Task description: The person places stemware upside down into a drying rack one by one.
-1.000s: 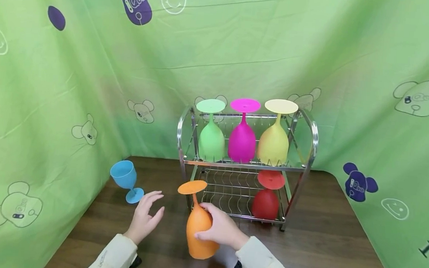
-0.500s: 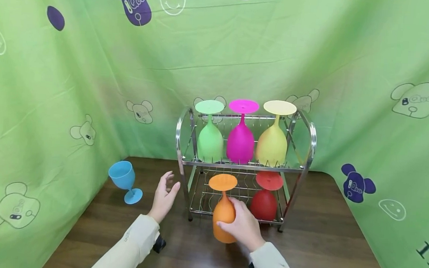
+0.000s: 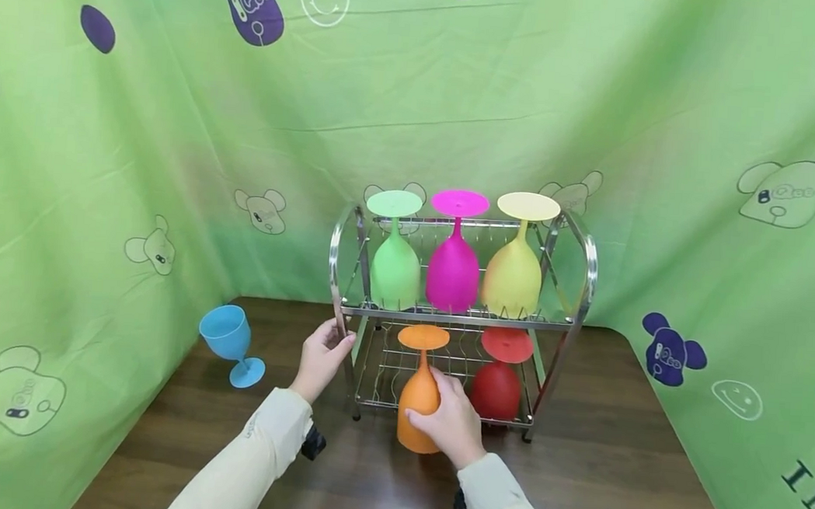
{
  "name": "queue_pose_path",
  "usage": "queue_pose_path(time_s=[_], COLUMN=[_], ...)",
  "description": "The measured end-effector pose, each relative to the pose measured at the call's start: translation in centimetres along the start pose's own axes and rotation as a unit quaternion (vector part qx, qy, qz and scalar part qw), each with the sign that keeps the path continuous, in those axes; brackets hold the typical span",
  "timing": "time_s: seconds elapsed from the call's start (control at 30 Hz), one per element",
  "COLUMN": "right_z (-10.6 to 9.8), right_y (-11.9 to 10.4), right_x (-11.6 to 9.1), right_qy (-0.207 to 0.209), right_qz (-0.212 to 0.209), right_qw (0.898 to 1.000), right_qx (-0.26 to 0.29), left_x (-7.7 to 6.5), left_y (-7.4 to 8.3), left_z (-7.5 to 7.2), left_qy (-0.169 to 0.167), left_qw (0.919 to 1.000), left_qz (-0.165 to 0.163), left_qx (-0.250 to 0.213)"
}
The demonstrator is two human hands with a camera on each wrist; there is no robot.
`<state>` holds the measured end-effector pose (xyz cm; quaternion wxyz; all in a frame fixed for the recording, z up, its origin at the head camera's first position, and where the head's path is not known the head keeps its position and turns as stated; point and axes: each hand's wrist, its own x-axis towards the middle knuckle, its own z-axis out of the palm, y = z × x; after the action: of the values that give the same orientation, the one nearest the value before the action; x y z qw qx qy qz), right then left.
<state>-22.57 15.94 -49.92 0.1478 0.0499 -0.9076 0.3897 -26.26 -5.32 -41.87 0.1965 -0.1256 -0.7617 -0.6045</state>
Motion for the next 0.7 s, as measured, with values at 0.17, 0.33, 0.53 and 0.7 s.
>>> queue_pose_path(time_s=[0.17,0.33,0.53,0.7], right_z=[-0.4,0.0,0.9,1.4], right_y=[-0.5,-0.5,0.5,1.3], right_x=[0.5,1.1,1.7,2.6], right_qy=[0.032,0.049,0.065,0.069], right_qz=[0.018,0.024,0.012,0.011], right_qw=[0.999,0.998,0.998,0.997], right_qx=[-0.001,-0.004,-0.007,-0.010], left_x=[0.3,0.5,0.6,0.6], left_y=[-0.5,-0.9,-0.8,-0.6], left_z=[0.1,-0.4,-0.5,-0.5], left_qy=[0.011,0.007,0.000,-0.001], left_qw=[0.9980,0.9948,0.9952,0.9968], left_qz=[-0.017,-0.035,-0.045,-0.038], left_qx=[-0.060,-0.095,-0.086,-0.071])
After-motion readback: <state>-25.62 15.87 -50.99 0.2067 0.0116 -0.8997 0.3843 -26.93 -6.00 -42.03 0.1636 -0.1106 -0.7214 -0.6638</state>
